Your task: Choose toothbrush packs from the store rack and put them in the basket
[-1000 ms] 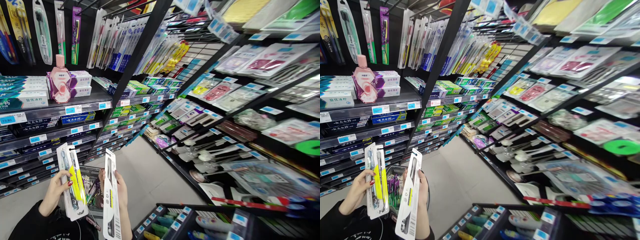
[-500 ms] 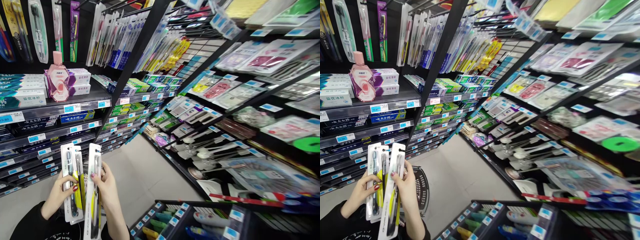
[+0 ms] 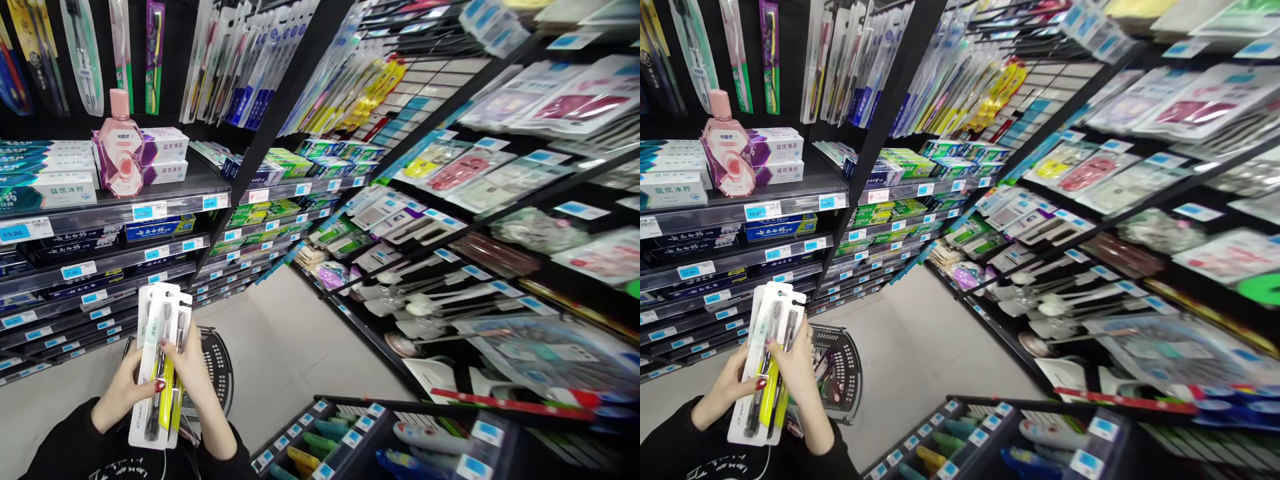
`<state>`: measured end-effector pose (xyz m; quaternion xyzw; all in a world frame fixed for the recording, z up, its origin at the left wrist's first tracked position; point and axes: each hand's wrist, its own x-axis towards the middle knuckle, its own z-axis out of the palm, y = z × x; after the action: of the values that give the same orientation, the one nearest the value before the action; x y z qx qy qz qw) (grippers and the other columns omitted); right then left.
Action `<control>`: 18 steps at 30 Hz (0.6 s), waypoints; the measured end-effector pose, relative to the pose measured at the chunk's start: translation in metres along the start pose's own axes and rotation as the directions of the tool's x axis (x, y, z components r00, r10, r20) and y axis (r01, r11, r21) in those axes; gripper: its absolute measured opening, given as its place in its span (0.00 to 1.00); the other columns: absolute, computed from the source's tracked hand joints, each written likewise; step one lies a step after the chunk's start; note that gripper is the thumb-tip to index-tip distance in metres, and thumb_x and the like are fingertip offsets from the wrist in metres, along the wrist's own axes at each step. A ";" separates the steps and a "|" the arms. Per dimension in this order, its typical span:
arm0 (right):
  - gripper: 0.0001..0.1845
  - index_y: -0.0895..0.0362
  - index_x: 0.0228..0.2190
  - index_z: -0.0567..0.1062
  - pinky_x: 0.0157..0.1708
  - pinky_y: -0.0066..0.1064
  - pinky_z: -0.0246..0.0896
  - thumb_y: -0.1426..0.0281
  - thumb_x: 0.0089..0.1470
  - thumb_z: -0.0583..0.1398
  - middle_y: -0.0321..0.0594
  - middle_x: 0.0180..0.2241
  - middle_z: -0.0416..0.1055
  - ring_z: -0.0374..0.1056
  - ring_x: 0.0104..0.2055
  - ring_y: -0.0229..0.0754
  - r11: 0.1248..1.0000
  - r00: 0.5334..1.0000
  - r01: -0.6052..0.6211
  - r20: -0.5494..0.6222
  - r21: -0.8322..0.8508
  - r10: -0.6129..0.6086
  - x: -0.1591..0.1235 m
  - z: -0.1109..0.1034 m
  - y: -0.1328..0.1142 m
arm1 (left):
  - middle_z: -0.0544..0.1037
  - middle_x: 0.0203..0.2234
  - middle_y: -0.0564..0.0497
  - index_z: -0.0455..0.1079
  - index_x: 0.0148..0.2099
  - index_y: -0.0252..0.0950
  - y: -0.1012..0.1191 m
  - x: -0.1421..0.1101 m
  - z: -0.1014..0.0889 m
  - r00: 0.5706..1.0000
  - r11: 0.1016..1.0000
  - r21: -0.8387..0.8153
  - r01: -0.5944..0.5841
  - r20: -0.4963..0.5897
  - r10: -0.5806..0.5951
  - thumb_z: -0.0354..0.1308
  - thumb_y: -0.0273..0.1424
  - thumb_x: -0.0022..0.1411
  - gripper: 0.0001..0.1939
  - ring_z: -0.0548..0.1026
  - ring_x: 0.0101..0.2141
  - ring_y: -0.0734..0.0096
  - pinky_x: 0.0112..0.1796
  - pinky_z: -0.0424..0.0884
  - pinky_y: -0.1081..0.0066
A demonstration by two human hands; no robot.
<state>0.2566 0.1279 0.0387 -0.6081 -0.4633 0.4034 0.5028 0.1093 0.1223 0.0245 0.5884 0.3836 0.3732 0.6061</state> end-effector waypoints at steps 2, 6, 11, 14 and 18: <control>0.29 0.57 0.47 0.63 0.47 0.40 0.58 0.62 0.43 0.62 0.44 0.43 0.68 0.64 0.46 0.48 0.977 0.992 -0.071 0.117 0.203 0.048 -0.001 0.007 0.012 | 0.62 0.54 0.43 0.56 0.58 0.37 0.002 0.005 0.000 1.000 0.999 -0.052 0.010 0.022 -0.009 0.57 0.36 0.54 0.30 0.59 0.54 0.51 0.53 0.55 0.59; 0.26 0.54 0.45 0.63 0.44 0.37 0.62 0.64 0.43 0.63 0.41 0.42 0.70 0.67 0.43 0.45 0.862 0.990 -0.142 0.078 0.486 0.119 0.009 0.016 0.027 | 0.50 0.60 0.39 0.22 0.63 0.39 -0.002 0.033 0.004 0.999 0.998 0.052 0.032 0.019 -0.033 0.54 0.36 0.57 0.45 0.55 0.57 0.57 0.55 0.50 0.57; 0.28 0.54 0.45 0.64 0.41 0.38 0.63 0.66 0.40 0.63 0.42 0.42 0.71 0.69 0.41 0.46 0.841 0.973 -0.228 0.086 0.491 0.214 0.047 -0.010 0.065 | 0.38 0.63 0.36 0.26 0.64 0.32 -0.030 0.094 0.024 0.973 0.836 0.549 0.003 0.190 -0.128 0.51 0.41 0.56 0.45 0.42 0.60 0.50 0.56 0.43 0.54; 0.26 0.57 0.41 0.67 0.39 0.39 0.64 0.68 0.37 0.64 0.42 0.37 0.73 0.70 0.37 0.47 0.846 0.954 -0.291 0.075 0.446 0.289 0.060 -0.036 0.115 | 0.47 0.62 0.36 0.40 0.64 0.32 -0.059 0.121 0.045 0.944 0.791 0.611 0.037 0.238 -0.228 0.61 0.44 0.44 0.50 0.48 0.57 0.38 0.53 0.41 0.47; 0.27 0.58 0.37 0.68 0.40 0.40 0.62 0.70 0.30 0.67 0.41 0.34 0.73 0.69 0.37 0.47 0.859 0.930 -0.346 0.014 0.378 0.368 0.056 -0.063 0.206 | 0.61 0.55 0.29 0.47 0.61 0.26 -0.112 0.111 0.052 0.901 0.740 0.648 0.179 0.195 -0.388 0.67 0.40 0.36 0.54 0.56 0.53 0.35 0.51 0.48 0.48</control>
<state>0.3630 0.1535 -0.1548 -0.5878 -0.2421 0.5523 0.5393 0.2040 0.1967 -0.0892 0.7387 0.4675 0.0301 0.4847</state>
